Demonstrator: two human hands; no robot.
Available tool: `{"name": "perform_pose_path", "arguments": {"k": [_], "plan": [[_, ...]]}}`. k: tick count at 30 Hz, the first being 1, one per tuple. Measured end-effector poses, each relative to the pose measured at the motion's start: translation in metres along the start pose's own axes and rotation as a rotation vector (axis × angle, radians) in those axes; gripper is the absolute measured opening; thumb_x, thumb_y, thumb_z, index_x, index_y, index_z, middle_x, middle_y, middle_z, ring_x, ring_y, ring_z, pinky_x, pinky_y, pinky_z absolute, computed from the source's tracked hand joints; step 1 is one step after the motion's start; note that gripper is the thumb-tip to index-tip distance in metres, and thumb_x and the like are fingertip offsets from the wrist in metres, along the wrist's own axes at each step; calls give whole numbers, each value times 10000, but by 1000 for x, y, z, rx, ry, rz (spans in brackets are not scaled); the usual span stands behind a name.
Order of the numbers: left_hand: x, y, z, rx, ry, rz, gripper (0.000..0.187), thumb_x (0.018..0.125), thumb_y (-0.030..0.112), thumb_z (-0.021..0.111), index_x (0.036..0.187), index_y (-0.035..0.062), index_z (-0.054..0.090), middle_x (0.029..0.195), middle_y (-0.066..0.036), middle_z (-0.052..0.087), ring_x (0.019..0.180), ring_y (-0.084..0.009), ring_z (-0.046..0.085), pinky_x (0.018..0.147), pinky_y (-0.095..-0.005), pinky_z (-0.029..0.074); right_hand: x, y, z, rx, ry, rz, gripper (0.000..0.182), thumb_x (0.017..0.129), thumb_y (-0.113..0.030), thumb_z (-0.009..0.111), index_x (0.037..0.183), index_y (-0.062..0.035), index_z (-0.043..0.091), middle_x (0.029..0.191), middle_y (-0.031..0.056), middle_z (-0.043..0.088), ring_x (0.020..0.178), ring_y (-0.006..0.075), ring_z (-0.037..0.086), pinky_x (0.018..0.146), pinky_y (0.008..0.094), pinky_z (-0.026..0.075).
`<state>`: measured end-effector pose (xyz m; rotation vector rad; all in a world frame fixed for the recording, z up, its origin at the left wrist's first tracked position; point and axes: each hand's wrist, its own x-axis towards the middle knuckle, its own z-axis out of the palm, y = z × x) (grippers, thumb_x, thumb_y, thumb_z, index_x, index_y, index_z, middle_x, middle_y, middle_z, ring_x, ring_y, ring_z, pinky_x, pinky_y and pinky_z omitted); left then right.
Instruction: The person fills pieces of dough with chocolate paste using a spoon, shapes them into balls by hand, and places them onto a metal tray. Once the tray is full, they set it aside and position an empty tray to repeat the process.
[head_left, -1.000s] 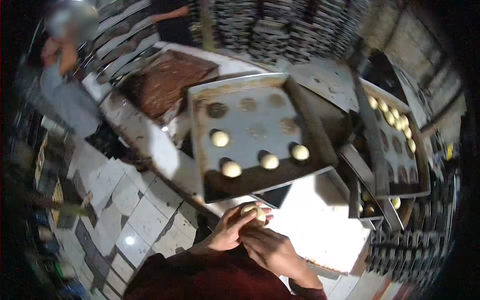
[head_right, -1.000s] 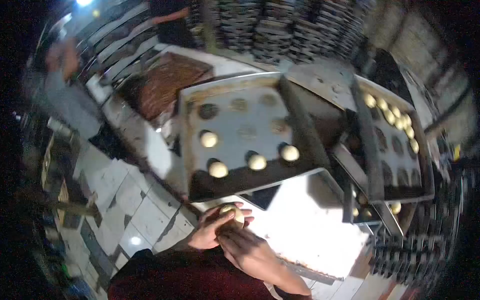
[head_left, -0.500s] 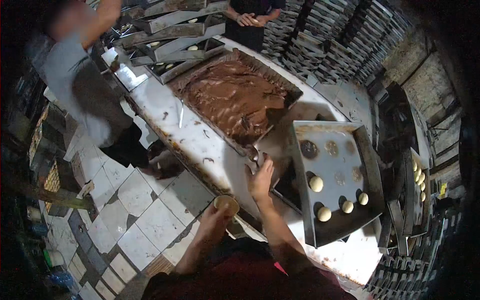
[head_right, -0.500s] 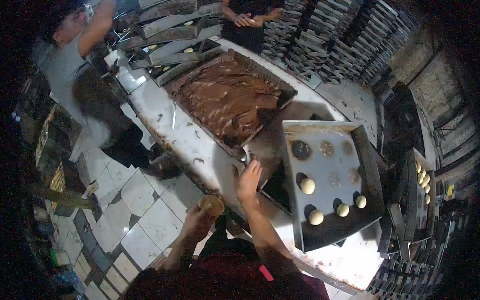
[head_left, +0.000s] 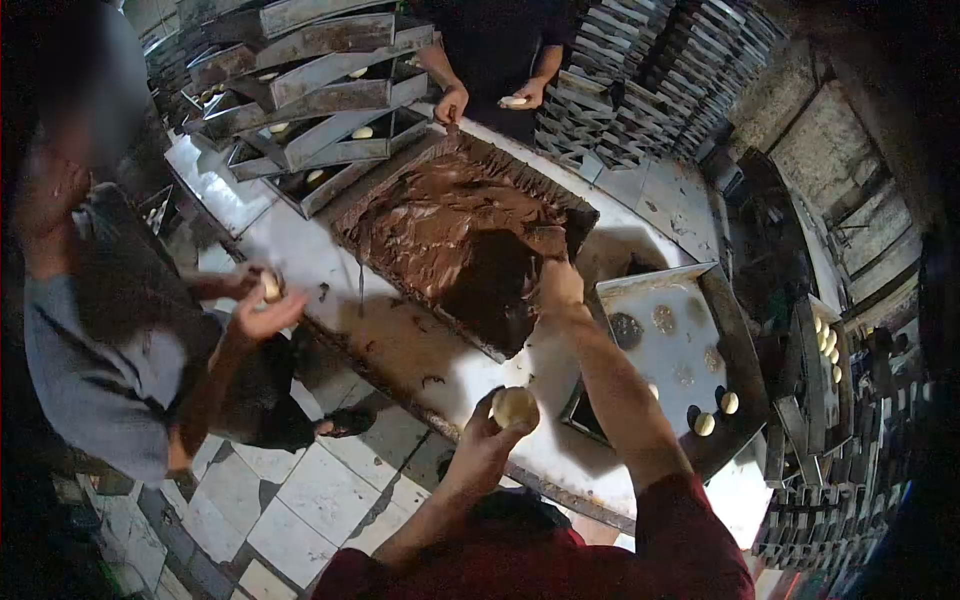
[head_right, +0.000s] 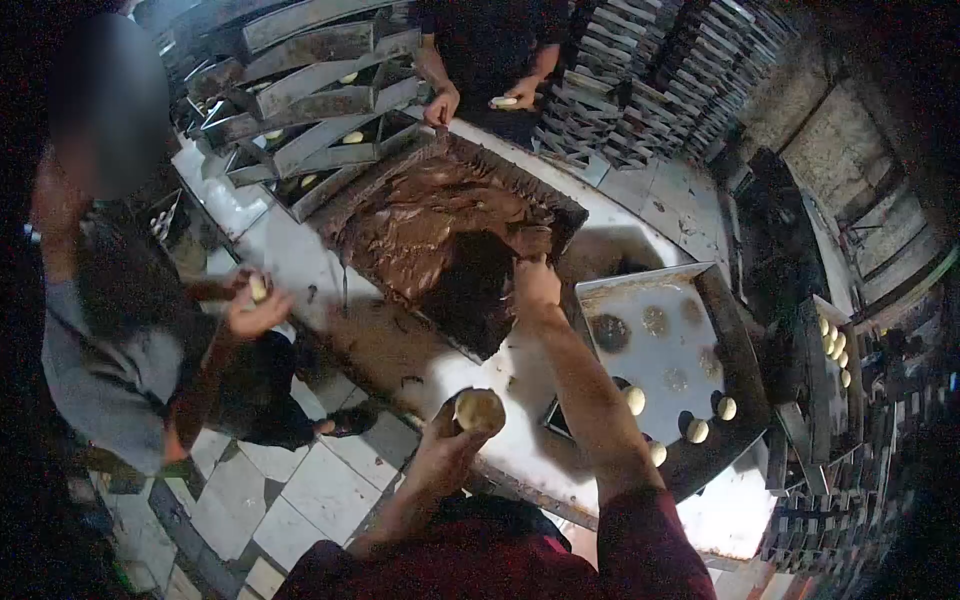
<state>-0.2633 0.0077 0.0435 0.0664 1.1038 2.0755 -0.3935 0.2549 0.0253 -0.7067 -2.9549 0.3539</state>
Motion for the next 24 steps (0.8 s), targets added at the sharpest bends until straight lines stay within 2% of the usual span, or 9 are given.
{"name": "perform_pose_path", "arguments": {"k": [5,7,9,10,11,14,15,17,24], "plan": [[7,-9,-22,-211,138,-64,543,776,106,677,1214,-81,417,1107,-159,546,1000,-225,566,895,-305,454,-17,-1,6,-205,-93,-57,208,841,-186,527,881,-4,620,886,207,643,811,359,644,689,432,535],[22,-19,-41,-353,206,-103,473,802,69,641,1213,-48,437,1148,-164,540,1055,-236,556,908,-328,474,-37,12,20,-126,-15,44,273,856,-270,567,904,-8,624,813,138,651,703,284,653,637,369,530],[35,-23,-50,53,42,210,392,910,207,520,1207,-40,452,1217,-153,521,1106,-255,528,956,-363,439,-67,22,24,637,85,-143,129,830,-104,564,879,-1,626,770,157,644,647,330,613,597,381,485],[44,-6,-38,-194,165,140,373,927,217,479,1202,-35,458,1210,-142,527,1108,-256,525,972,-372,425,-85,18,15,887,80,-177,94,821,-37,564,879,3,627,757,162,637,618,342,593,578,380,465],[51,8,-29,-439,288,67,360,945,226,439,1197,-29,465,1204,-130,533,1110,-256,522,989,-381,412,-112,-6,-21,876,-26,-81,104,820,-4,567,906,8,625,762,162,626,588,331,573,561,361,447],[61,27,-19,-495,76,126,344,942,223,416,1184,-12,484,1173,-125,548,1093,-238,519,990,-393,392,-159,-36,-46,972,56,-23,149,829,18,565,965,6,624,774,159,583,594,295,548,567,333,445],[65,29,-18,-567,11,115,347,939,225,420,1180,-14,489,1173,-127,550,1089,-234,521,990,-393,386,-163,-40,-40,975,53,-18,149,829,18,565,965,6,624,774,159,583,594,295,548,567,333,445],[69,39,-17,-634,-106,127,348,938,226,409,1170,-18,498,1164,-133,555,1092,-242,517,994,-404,378,-165,-43,-24,699,477,-313,240,810,44,581,1036,-23,632,753,161,534,623,274,534,587,320,448],[33,79,-34,-670,-176,202,324,878,143,431,1115,-58,524,1140,-160,563,1108,-279,499,994,-435,369,-179,-11,55,585,527,-232,508,776,107,551,1232,-117,563,904,149,524,782,276,551,717,326,469]]}}
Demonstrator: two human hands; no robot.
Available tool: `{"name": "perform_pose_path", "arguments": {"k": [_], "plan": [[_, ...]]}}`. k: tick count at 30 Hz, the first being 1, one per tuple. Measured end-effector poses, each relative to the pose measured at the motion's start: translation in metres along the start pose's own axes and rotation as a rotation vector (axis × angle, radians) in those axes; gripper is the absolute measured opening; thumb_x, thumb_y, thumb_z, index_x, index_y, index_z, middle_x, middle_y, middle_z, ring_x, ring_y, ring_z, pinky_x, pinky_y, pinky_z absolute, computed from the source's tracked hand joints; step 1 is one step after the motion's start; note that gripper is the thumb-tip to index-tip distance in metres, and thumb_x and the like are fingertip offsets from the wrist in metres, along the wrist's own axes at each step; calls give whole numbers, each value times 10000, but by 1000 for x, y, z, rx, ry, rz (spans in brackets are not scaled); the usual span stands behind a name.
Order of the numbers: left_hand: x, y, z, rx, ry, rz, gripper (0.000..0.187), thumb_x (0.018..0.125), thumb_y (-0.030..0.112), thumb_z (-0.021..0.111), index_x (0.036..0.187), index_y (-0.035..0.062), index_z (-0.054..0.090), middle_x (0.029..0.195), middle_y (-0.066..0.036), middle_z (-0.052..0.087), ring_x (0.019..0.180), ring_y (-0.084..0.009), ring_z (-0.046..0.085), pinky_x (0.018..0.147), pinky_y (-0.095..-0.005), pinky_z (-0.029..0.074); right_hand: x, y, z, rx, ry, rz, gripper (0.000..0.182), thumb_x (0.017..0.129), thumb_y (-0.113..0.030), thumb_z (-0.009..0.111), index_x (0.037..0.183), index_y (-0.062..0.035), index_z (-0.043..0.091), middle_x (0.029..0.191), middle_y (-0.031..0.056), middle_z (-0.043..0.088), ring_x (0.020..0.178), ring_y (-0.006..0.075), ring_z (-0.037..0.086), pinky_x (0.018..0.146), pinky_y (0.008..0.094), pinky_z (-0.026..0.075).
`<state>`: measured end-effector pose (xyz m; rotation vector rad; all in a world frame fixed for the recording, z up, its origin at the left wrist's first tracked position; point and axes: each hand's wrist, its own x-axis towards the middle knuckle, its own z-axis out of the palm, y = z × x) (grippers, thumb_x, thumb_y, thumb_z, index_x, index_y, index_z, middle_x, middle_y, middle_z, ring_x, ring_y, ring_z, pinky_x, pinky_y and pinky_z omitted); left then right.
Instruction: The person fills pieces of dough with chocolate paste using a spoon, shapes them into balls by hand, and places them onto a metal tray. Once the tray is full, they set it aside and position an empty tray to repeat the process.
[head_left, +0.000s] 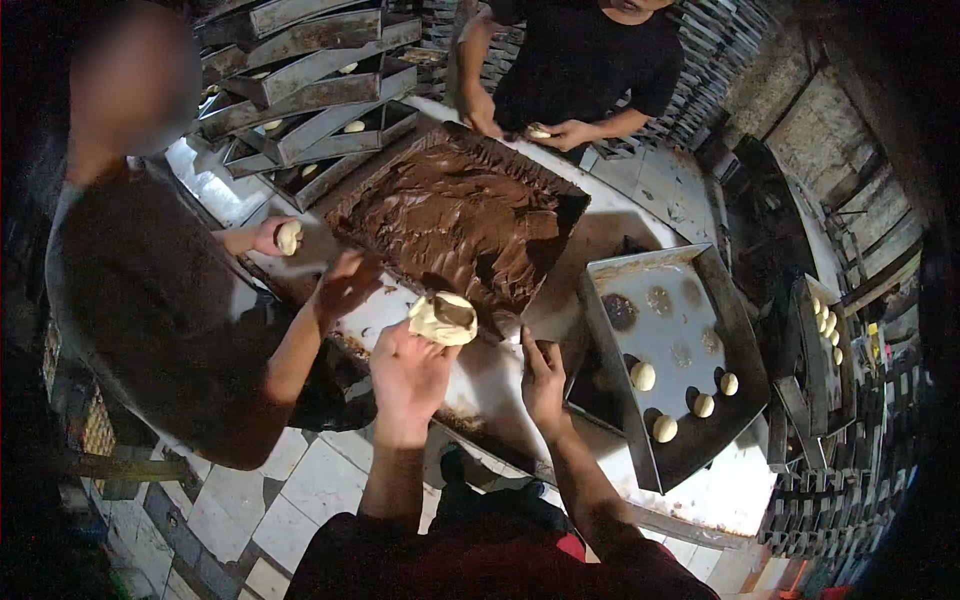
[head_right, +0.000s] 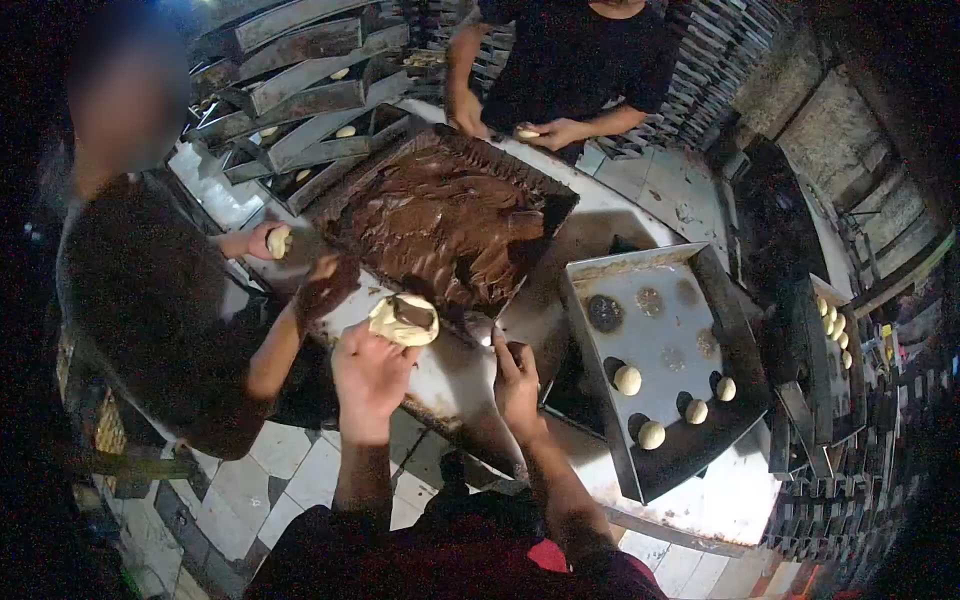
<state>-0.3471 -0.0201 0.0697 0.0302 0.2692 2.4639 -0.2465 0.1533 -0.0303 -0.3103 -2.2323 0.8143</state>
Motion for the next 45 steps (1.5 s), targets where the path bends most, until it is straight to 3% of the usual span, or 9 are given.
{"name": "perform_pose_path", "arguments": {"k": [8,13,16,21,25,31,37,41,45], "plan": [[-34,-29,-9,268,-29,-150,649,803,69,498,1407,155,275,1184,-145,528,1097,-312,525,943,-450,430,-10,-22,-19,-100,-24,167,294,840,-28,560,1131,-20,595,969,186,538,941,325,506,813,367,410],[-51,-68,-28,139,-186,-447,517,826,131,468,1332,98,368,1057,-130,580,926,-295,597,834,-429,493,23,-56,-73,629,-498,769,416,929,-360,512,929,33,649,797,51,624,779,117,502,726,279,423],[-67,-88,-5,113,204,-426,331,860,109,424,1165,-6,477,953,-132,593,825,-243,619,774,-376,525,14,-61,-106,457,-560,280,314,872,-279,601,965,16,652,834,103,632,807,199,557,758,324,448],[-98,-133,-9,10,234,-374,205,915,115,369,995,26,536,897,-76,585,757,-164,573,719,-315,500,-38,-75,-158,-95,-408,-409,340,703,-159,720,1006,-19,654,1040,91,564,819,255,512,786,344,445],[-142,-185,26,54,25,-362,245,943,141,408,1128,29,524,1052,-47,564,965,-146,515,859,-249,424,-75,-59,-214,-151,-319,-432,313,722,-137,719,981,2,610,974,114,596,790,270,569,728,350,478],[-208,-256,39,1122,-109,-76,409,893,94,556,1278,18,443,1137,-78,544,992,-136,543,863,-260,453,-106,-51,-312,538,-639,443,209,822,-48,639,994,38,555,934,158,621,843,233,635,742,310,527],[-233,-274,49,712,185,-143,320,890,112,564,1194,33,505,1027,-67,560,844,-113,564,691,-253,506,-155,-70,-333,20,-351,-252,286,768,-56,678,1035,-4,590,1092,153,496,994,269,545,771,343,489],[-243,-267,55,693,87,-247,283,884,90,573,1160,38,542,1059,-63,566,839,-109,561,682,-242,501,-163,-73,-331,-49,-257,-275,271,770,-90,698,999,-3,584,998,148,540,911,252,587,718,334,501],[-258,-242,42,1197,-352,8,305,861,64,589,1162,27,558,1144,-88,552,966,-152,564,762,-250,518,-161,-95,-318,360,-301,189,233,819,-58,658,978,39,519,778,118,609,688,158,617,585,264,504]]}}
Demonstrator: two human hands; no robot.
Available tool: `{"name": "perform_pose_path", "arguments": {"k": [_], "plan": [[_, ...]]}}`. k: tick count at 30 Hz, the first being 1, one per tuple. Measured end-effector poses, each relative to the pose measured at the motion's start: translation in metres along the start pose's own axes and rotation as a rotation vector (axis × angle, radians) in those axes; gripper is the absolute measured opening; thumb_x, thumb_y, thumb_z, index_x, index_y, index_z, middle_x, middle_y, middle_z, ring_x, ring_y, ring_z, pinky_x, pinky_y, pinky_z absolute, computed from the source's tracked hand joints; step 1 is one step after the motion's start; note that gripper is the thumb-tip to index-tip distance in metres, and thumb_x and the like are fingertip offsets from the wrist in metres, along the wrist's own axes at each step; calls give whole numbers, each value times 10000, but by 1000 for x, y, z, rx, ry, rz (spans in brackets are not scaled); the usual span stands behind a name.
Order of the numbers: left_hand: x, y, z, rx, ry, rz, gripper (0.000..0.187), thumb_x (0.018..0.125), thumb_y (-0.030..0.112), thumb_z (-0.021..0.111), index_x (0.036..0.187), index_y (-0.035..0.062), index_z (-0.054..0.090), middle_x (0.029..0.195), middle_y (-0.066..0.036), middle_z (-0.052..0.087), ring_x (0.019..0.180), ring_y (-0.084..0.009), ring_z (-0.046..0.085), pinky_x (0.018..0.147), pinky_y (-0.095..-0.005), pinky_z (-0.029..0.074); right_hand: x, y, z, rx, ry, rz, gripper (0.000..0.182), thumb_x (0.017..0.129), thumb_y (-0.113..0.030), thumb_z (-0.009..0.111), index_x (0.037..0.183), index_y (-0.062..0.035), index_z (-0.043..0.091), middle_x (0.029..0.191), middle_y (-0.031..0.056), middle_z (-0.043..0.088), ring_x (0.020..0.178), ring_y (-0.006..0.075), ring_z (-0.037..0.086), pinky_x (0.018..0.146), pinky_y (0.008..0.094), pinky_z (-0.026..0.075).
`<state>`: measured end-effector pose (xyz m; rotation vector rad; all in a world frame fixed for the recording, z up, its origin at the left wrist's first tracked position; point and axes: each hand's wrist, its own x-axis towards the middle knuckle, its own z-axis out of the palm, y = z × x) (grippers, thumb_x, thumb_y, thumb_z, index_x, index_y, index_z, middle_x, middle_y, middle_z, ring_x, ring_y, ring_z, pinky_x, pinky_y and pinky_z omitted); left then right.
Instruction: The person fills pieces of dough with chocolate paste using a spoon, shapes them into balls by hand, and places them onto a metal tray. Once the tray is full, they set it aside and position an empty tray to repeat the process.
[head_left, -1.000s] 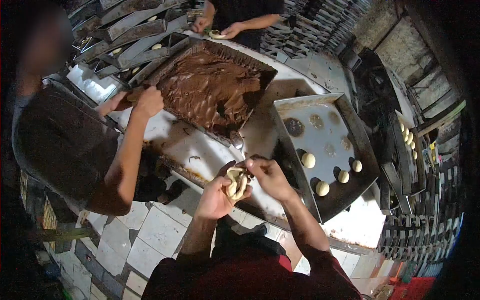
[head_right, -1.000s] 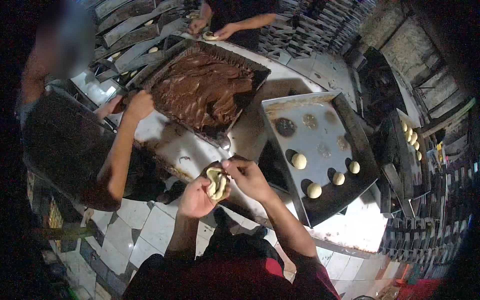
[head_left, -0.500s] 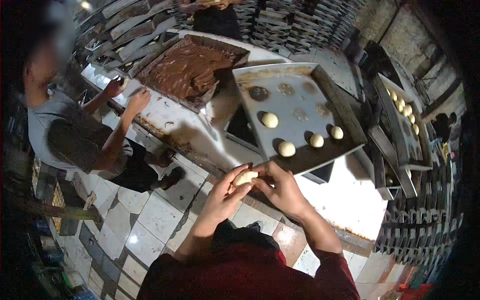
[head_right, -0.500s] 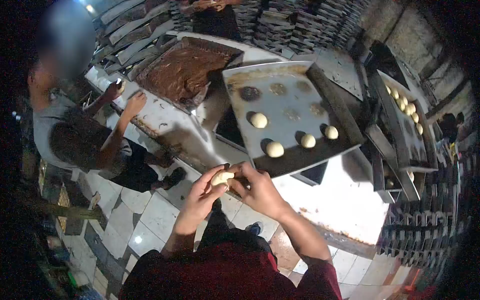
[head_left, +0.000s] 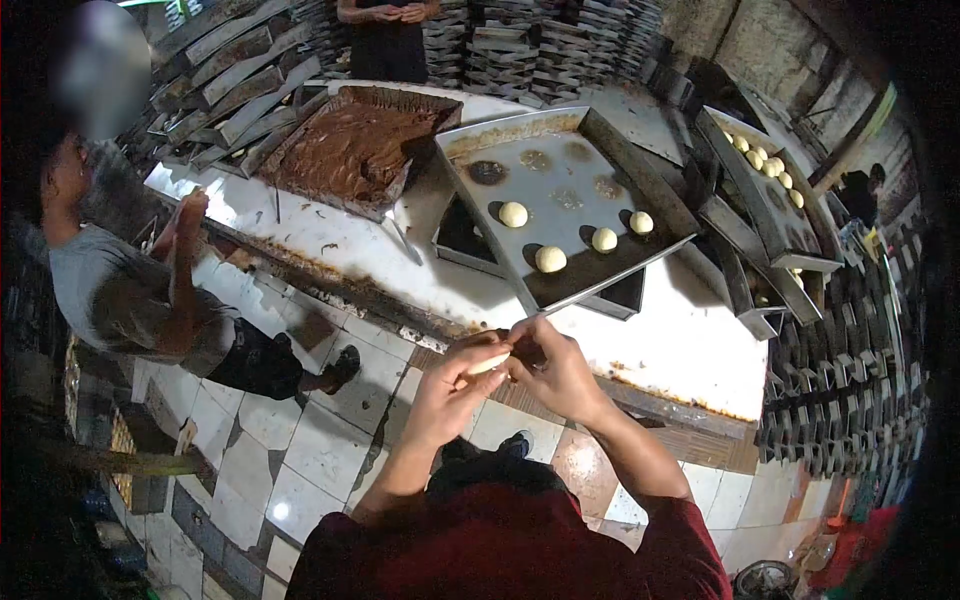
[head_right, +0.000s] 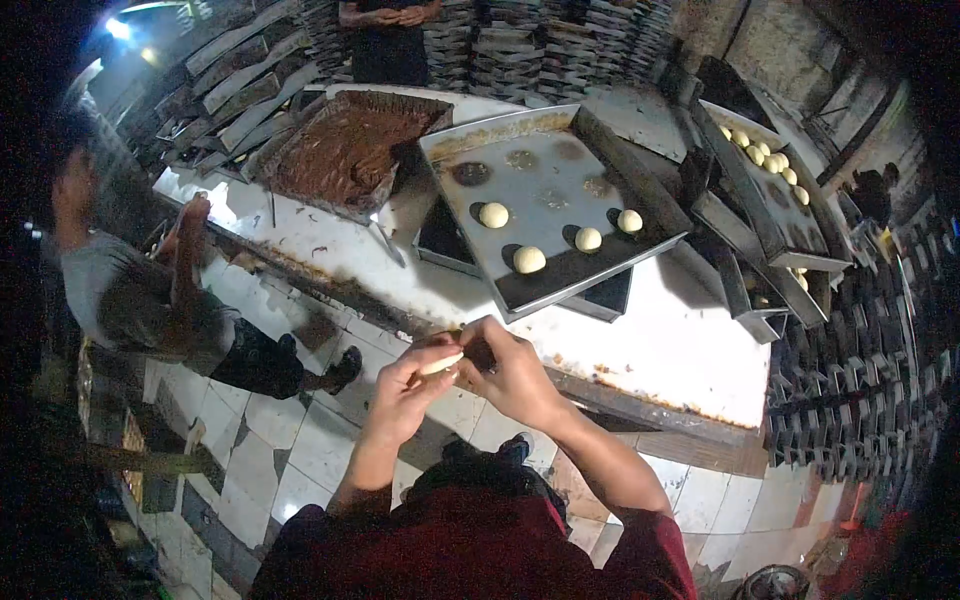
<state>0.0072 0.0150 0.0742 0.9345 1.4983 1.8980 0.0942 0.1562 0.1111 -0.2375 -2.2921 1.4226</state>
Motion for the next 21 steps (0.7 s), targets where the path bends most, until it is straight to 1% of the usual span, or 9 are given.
{"name": "perform_pose_path", "arguments": {"k": [2,4,6,9,12,14,16,18,21], "plan": [[-5,-2,-13,46,-20,124,366,857,88,602,1208,25,521,1157,-98,547,990,-166,563,769,-256,521,2,-4,17,171,-112,233,224,815,-94,667,952,31,542,831,141,608,675,197,624,603,301,507],[-9,-2,-24,-190,260,-103,364,870,129,602,1195,0,499,1155,-104,546,984,-167,564,780,-259,516,0,-9,42,315,-119,324,238,800,-82,672,981,26,562,869,151,590,753,222,618,650,318,508],[-4,-15,-35,-416,475,-137,288,889,75,551,1163,28,477,1096,-126,570,920,-163,573,759,-277,507,-7,-17,68,-214,24,-177,246,774,-59,680,991,15,591,925,160,563,847,258,589,709,342,501],[-10,-12,-42,-560,460,-289,249,888,81,551,1124,13,514,1064,-113,588,902,-162,579,741,-265,501,-14,-11,87,-339,88,-194,223,747,-33,688,956,0,617,965,169,546,884,294,558,757,362,493],[-24,-8,-50,-314,187,-230,230,899,80,533,1108,-15,555,1173,-107,547,912,-139,570,775,-269,475,-9,-13,73,-330,46,-133,191,776,-34,676,931,21,580,914,164,581,776,245,599,680,315,507],[-30,0,-51,-237,-36,-51,250,910,81,508,1128,-24,568,1251,-126,510,1026,-152,547,833,-281,456,-5,-39,62,206,43,232,165,825,-45,643,923,36,539,851,133,610,688,167,614,603,275,500],[-24,0,-54,-68,-117,90,335,909,64,490,1235,-12,492,1316,-135,460,1147,-174,488,914,-304,421,-5,-35,59,212,14,169,162,861,-72,614,927,39,517,819,111,622,661,114,605,566,256,487],[-17,4,-46,-91,35,211,390,901,48,487,1284,-1,427,1304,-124,467,1201,-191,445,978,-326,382,-6,-27,60,213,-77,260,146,868,-79,606,929,36,539,817,109,613,664,100,592,560,245,479],[-3,1,-29,-571,346,-65,233,883,62,535,1104,3,489,1065,-110,557,947,-160,567,838,-282,462,-15,-22,70,-136,86,-12,180,775,-64,692,920,16,620,871,126,573,768,187,577,690,307,491]]}}
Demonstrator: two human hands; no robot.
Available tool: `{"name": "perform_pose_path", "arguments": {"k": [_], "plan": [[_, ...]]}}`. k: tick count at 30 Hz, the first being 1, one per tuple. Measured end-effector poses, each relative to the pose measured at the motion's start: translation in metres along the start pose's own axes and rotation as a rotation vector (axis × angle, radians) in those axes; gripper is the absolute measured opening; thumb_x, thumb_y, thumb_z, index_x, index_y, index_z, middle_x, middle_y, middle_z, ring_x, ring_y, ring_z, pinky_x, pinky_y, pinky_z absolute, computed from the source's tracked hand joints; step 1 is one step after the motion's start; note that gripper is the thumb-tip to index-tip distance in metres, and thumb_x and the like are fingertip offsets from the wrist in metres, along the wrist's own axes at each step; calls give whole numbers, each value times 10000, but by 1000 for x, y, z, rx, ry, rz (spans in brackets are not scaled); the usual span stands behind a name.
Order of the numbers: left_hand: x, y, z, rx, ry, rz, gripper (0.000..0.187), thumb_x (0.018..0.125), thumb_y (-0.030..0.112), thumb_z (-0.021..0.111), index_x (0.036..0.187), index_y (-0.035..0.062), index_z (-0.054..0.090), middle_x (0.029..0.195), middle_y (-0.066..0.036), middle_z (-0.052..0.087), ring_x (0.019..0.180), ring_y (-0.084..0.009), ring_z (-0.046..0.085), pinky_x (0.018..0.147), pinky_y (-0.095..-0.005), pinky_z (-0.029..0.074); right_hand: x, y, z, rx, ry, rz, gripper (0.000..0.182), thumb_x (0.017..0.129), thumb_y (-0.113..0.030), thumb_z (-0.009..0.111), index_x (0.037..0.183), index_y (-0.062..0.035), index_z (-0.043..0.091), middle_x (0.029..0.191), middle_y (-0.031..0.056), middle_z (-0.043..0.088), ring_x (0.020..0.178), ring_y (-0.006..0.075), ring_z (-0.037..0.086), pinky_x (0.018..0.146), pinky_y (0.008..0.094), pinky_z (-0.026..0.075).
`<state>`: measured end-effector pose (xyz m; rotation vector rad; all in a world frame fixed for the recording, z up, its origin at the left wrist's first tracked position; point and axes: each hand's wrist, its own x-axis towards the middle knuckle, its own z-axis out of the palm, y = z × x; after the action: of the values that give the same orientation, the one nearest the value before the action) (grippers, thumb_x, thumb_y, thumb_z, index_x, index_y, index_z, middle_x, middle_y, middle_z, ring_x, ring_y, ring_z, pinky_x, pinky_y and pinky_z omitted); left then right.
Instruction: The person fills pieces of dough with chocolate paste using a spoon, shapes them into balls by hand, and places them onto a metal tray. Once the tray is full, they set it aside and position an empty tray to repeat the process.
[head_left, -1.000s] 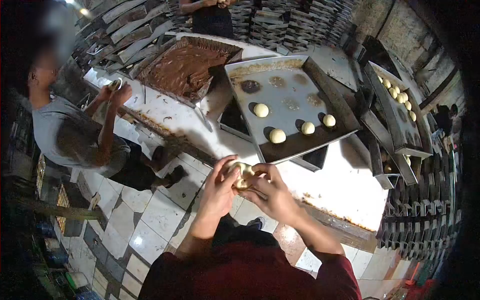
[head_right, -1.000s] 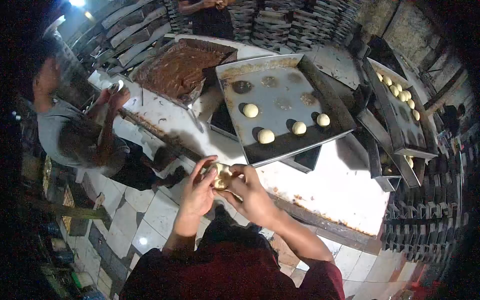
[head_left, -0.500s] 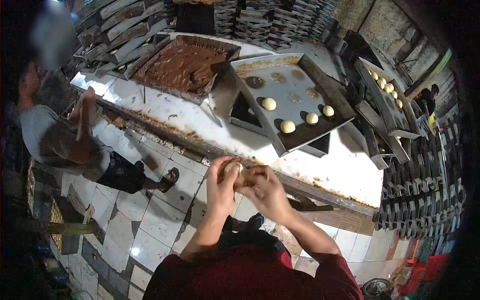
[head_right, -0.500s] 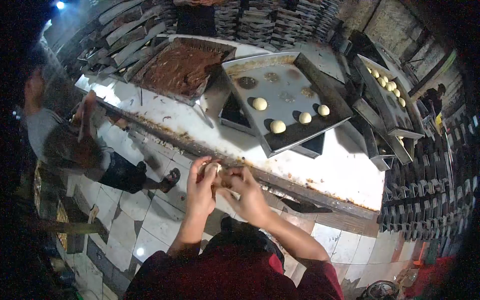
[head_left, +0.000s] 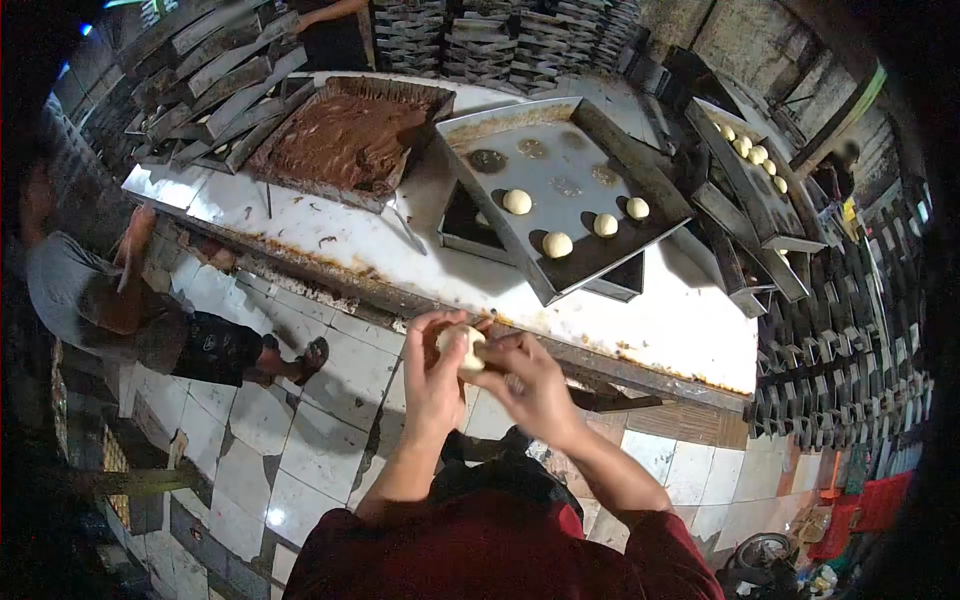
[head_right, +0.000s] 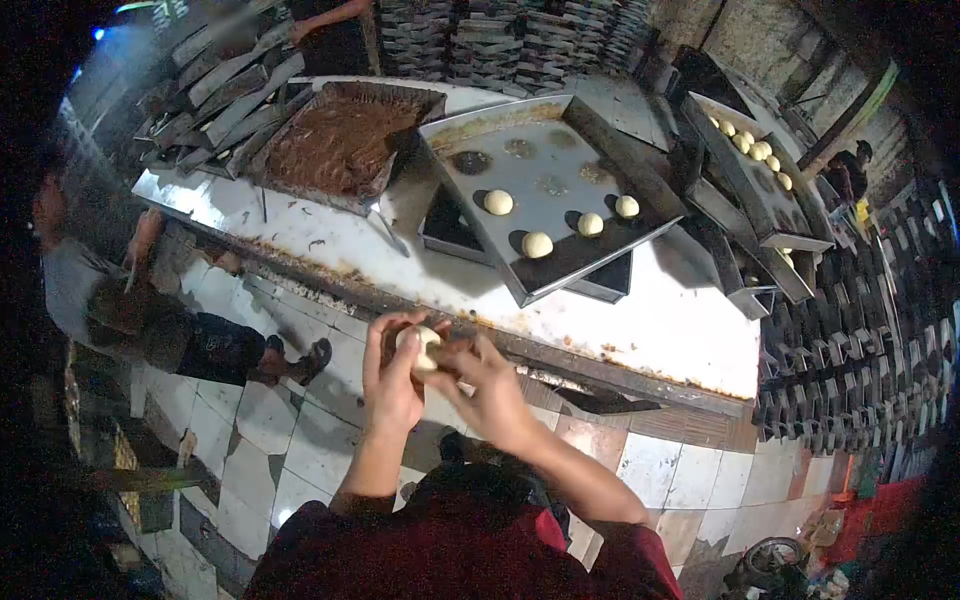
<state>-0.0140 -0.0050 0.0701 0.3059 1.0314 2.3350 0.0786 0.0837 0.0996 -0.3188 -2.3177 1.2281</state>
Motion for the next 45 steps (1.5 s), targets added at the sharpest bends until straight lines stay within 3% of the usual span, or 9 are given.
{"name": "perform_pose_path", "arguments": {"k": [5,11,17,23,31,36,39,43,45], "plan": [[0,-27,22,-59,90,-195,229,873,81,569,1086,5,533,982,-72,600,808,-136,578,718,-263,489,-1,24,-27,-110,149,-182,202,717,-39,735,870,10,614,901,126,551,797,232,562,743,314,475],[9,-58,77,644,-548,446,282,869,54,548,1145,2,563,1128,-113,584,946,-143,580,753,-250,497,-10,46,-111,485,-32,291,121,800,-44,649,883,8,579,858,119,580,709,201,585,633,293,475],[8,-100,144,-61,-11,-127,155,896,38,507,1048,14,488,1129,-153,546,992,-203,574,837,-297,489,-16,75,-147,-177,222,-359,204,769,-29,663,963,21,622,1009,176,527,867,285,553,688,348,471],[9,-115,149,378,-446,218,247,852,3,540,1099,-3,530,1195,-150,520,1087,-208,512,931,-324,421,-2,95,-195,411,36,136,169,783,8,645,943,22,592,957,153,545,822,248,572,682,320,477],[52,-95,149,60,98,-77,180,909,120,533,1068,39,506,1016,-80,549,921,-175,570,777,-294,492,36,94,-159,-162,136,-443,153,757,15,661,905,-3,632,1030,160,496,883,277,539,725,339,457],[81,-74,113,205,-234,125,221,891,62,531,1106,15,539,1103,-81,560,997,-185,556,841,-298,473,83,88,-134,271,77,-128,188,777,-9,680,899,-9,537,896,113,599,775,203,610,670,277,496],[116,-56,102,68,-91,123,205,897,76,527,1092,12,528,1126,-100,556,1029,-220,559,866,-332,478,106,81,-92,206,178,-60,212,762,-1,670,947,-5,566,839,140,596,754,276,602,681,325,480],[179,-42,77,-359,-39,-347,294,950,308,451,1085,52,503,1162,-112,541,1044,-267,555,926,-407,440,136,80,-45,-356,232,-422,396,729,-45,692,1103,-33,563,1110,106,612,1094,329,516,928,473,383],[180,-33,85,-207,-146,-497,626,927,561,272,1329,87,353,1319,-93,448,1231,-277,405,1035,-422,324,151,82,-49,-455,176,-273,422,742,-61,630,1149,-30,524,1212,157,523,1115,367,492,965,559,314]]}}
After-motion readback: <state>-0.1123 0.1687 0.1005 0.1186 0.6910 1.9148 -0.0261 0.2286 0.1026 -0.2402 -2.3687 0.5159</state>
